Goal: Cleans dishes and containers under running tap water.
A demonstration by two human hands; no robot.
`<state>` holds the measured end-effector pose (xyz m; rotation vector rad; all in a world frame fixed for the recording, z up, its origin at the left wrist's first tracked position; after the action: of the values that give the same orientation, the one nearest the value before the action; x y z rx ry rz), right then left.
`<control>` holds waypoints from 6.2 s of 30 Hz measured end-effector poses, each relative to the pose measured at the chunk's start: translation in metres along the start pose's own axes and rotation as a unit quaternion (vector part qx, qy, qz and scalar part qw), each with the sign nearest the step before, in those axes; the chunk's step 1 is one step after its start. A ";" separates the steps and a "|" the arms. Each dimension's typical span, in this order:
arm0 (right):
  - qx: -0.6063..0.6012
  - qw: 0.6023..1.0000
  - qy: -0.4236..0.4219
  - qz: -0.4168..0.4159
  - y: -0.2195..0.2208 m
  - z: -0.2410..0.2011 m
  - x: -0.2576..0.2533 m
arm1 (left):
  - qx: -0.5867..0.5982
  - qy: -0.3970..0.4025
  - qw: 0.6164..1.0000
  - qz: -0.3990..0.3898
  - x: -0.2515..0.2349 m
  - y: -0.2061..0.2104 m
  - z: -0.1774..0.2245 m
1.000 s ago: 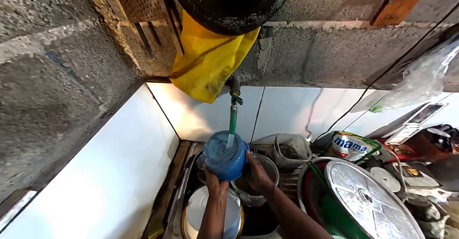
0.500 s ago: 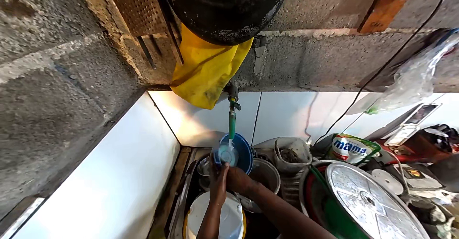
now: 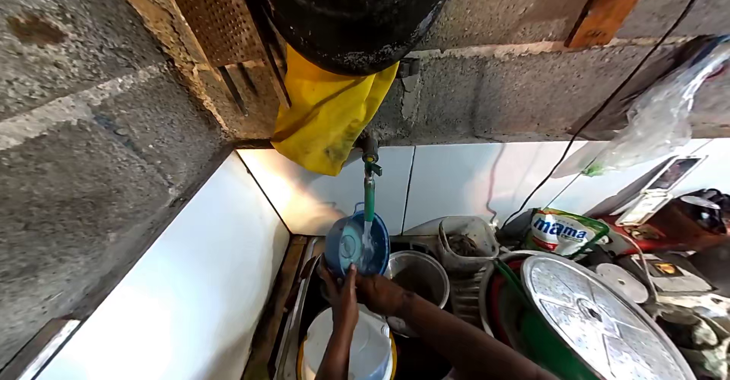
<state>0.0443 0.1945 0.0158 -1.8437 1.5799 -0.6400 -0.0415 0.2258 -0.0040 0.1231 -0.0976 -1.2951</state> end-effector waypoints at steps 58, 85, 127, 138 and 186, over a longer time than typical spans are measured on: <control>0.090 0.990 -0.103 0.042 0.005 0.011 0.012 | 0.002 -0.141 0.990 0.026 -0.001 -0.030 0.003; -0.282 0.928 0.188 0.152 -0.078 0.034 -0.008 | -0.158 0.176 0.970 -0.059 0.043 0.033 0.029; 0.085 0.871 0.389 0.288 -0.252 0.078 0.303 | -0.107 -0.152 0.951 -0.246 0.081 0.018 0.000; 0.223 0.844 0.408 0.267 -0.204 0.098 0.300 | -0.242 0.051 0.935 -0.253 0.054 -0.018 0.001; -0.440 0.795 0.336 0.249 -0.114 0.093 0.070 | -0.409 0.021 0.891 -0.196 0.036 -0.086 -0.029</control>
<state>0.1997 0.1494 0.0318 -1.6675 3.1141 -0.3132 -0.1096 0.1696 -0.0451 -0.5825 0.5402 -1.6355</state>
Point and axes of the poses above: each hand's wrist, its own x-axis away from the middle knuckle, its own y-axis out of the palm, z = x × y, the point moved 10 cm from there along -x, towards the middle knuckle, and after that the axes turned 13 degrees about z, right-handed, at the moved point
